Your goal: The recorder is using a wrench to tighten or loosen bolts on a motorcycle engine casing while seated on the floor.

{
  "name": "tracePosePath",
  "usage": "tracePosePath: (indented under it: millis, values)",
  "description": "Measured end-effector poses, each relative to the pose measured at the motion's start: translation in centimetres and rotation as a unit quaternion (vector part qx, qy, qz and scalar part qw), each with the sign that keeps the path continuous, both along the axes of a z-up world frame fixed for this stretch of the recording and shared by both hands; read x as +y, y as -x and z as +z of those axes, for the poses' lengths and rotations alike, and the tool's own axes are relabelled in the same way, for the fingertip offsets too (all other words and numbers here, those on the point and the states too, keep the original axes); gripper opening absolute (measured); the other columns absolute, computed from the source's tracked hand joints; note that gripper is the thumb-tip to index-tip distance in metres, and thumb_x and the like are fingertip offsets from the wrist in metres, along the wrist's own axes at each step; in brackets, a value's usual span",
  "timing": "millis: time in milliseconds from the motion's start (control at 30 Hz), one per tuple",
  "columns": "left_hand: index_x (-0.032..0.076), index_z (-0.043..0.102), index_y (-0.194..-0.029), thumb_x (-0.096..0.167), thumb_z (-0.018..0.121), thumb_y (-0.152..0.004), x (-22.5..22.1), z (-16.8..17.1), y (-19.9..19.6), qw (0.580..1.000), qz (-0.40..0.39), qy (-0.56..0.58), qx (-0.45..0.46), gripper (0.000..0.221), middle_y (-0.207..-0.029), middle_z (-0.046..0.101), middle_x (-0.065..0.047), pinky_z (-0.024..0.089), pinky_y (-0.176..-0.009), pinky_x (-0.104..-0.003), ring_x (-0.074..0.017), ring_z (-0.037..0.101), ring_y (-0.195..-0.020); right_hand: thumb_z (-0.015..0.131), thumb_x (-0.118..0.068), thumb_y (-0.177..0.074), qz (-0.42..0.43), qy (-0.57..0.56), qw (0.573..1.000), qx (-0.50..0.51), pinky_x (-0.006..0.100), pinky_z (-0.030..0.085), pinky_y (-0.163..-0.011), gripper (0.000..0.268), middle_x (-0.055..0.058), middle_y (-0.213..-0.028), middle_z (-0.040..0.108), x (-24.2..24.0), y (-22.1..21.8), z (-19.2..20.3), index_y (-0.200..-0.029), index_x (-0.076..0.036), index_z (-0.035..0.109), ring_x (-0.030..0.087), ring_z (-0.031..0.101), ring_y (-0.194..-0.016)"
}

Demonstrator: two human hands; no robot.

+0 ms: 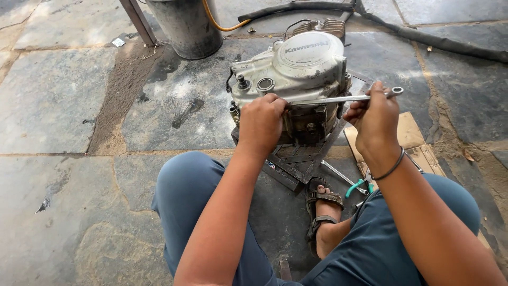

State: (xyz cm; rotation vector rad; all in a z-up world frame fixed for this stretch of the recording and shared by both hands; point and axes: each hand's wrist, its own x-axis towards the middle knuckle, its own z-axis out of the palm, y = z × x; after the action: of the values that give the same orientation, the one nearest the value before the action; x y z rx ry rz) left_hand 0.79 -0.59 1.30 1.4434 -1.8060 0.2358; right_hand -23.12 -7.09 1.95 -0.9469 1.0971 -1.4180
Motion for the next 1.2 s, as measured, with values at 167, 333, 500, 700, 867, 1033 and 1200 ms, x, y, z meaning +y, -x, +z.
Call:
tracePosePath:
  millis: [167, 333, 500, 700, 867, 1033, 1200]
  values:
    - [0.010, 0.076, -0.093, 0.000, 0.063, -0.080, 0.6, 0.5, -0.1, 0.997, 0.029, -0.056, -0.031, 0.021, -0.096, 0.074, -0.007, 0.055, -0.076, -0.047, -0.0297, 0.071, -0.089, 0.047, -0.038, -0.112, 0.027, -0.016, 0.999, -0.002, 0.034, 0.059, -0.061, 0.028, 0.003, -0.074, 0.059, -1.0, 0.3, -0.8, -0.098, -0.014, 0.050, 0.013, 0.061, -0.062]
    - [0.011, 0.076, -0.096, 0.002, 0.063, -0.081, 0.5, 0.8, -0.6, 0.996, 0.036, -0.069, -0.035, 0.023, -0.097, 0.074, -0.007, 0.055, -0.076, -0.047, -0.0301, 0.071, -0.091, 0.042, -0.032, -0.113, -0.028, 0.102, 0.988, 0.114, 0.033, 0.052, -0.053, 0.033, 0.007, -0.068, 0.057, 4.1, -2.0, -3.3, -0.088, -0.011, 0.050, 0.018, 0.059, -0.055]
    - [0.012, 0.076, -0.095, 0.020, 0.074, -0.081, 0.8, 0.7, -1.6, 0.990, 0.027, -0.132, -0.037, 0.017, -0.093, 0.073, -0.010, 0.054, -0.075, -0.049, -0.0327, 0.070, -0.089, 0.069, -0.008, -0.086, 0.217, 0.372, 0.779, 0.456, 0.042, 0.051, -0.062, 0.009, 0.016, -0.091, 0.059, 15.0, -9.0, -2.8, -0.094, -0.008, 0.065, 0.031, 0.062, -0.071]
    - [0.009, 0.075, -0.092, 0.034, 0.075, -0.090, 1.6, 1.8, -0.7, 0.998, 0.018, -0.052, -0.008, 0.025, -0.097, 0.073, -0.011, 0.055, -0.072, -0.046, -0.0321, 0.071, -0.081, 0.078, -0.026, -0.088, 0.221, 0.499, 0.718, 0.431, 0.043, 0.043, -0.053, 0.031, 0.012, -0.070, 0.047, 13.9, -6.5, 0.5, -0.074, -0.007, 0.058, 0.031, 0.052, -0.060]
    - [0.007, 0.072, -0.102, 0.021, 0.071, -0.096, 2.5, 2.4, -1.6, 0.999, 0.003, 0.038, 0.014, 0.015, -0.105, 0.073, -0.009, 0.056, -0.076, -0.043, -0.0301, 0.072, -0.088, 0.057, -0.043, -0.113, 0.150, 0.394, 0.897, 0.133, 0.031, 0.050, -0.057, 0.048, 0.004, -0.072, 0.054, 11.0, -3.3, 0.4, -0.080, -0.010, 0.046, 0.017, 0.059, -0.063]
    - [0.009, 0.072, -0.109, 0.019, 0.073, -0.091, 1.6, 1.2, -1.3, 1.000, 0.022, -0.003, 0.006, 0.020, -0.106, 0.071, -0.009, 0.055, -0.074, -0.044, -0.0311, 0.071, -0.087, 0.045, -0.055, -0.110, 0.087, 0.148, 0.984, 0.037, 0.035, 0.053, -0.053, 0.052, 0.002, -0.061, 0.046, 3.8, -1.2, -0.1, -0.076, -0.015, 0.046, 0.019, 0.057, -0.054]
    - [0.011, 0.073, -0.111, 0.011, 0.070, -0.088, 0.5, 0.3, -0.7, 0.998, 0.032, -0.040, -0.027, 0.024, -0.107, 0.071, -0.009, 0.056, -0.075, -0.045, -0.0311, 0.072, -0.087, 0.043, -0.058, -0.111, 0.091, 0.016, 0.991, -0.095, 0.038, 0.051, -0.053, 0.055, 0.001, -0.057, 0.041, 0.5, -0.5, -1.0, -0.076, -0.016, 0.046, 0.018, 0.051, -0.051]
